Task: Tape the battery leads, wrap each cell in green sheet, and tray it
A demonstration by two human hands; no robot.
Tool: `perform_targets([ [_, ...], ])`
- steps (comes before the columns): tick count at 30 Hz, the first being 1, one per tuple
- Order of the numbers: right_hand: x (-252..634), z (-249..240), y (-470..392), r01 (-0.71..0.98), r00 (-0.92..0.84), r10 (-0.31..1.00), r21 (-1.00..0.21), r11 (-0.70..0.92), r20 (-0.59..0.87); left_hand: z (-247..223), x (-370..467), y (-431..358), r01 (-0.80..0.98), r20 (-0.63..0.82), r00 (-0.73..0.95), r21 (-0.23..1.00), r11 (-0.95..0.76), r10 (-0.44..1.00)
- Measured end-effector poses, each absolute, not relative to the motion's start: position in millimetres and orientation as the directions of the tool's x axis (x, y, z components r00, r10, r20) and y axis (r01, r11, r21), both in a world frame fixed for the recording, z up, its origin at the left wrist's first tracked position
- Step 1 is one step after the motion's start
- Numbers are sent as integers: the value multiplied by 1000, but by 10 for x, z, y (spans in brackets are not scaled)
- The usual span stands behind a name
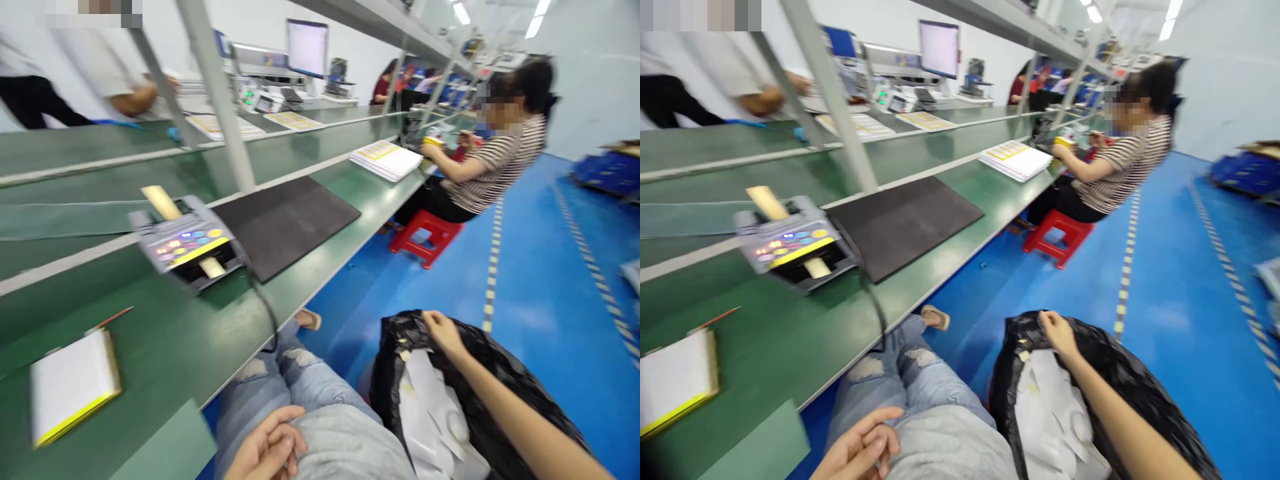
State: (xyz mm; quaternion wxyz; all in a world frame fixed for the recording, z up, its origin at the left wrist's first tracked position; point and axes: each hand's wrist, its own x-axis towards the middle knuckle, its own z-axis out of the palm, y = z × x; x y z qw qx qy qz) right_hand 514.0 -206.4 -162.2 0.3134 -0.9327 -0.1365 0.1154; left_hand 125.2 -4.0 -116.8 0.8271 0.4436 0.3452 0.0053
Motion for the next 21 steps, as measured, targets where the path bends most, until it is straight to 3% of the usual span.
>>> perform_targets([
  [4,5222,-1162,-1316,486,713,691,-628,-608,-117,-1117,1008,-59,412,-608,730,756,509,312],
  [6,4990,-1014,-948,707,398,909,-589,-392,-127,-1050,838,-61,441,-641,680,746,500,357],
  [8,4619,-891,-687,797,50,986,-588,-136,-160,-923,639,-79,442,-649,634,750,491,421],
  [11,3993,-773,-467,781,-380,919,-570,257,-106,-633,337,-114,477,-625,579,781,403,524],
  [14,3445,-808,-325,661,-607,791,-508,553,72,-332,110,-64,526,-548,527,811,256,649],
  [17,3005,-942,-193,534,-629,702,-471,702,334,-158,21,187,634,-377,387,772,54,841],
  [19,2780,-972,-102,515,-550,709,-489,704,441,-144,33,481,792,-202,229,608,-62,952],
  [21,2637,-905,6,533,-439,768,-552,641,467,-203,90,832,889,-56,92,454,-57,994],
])
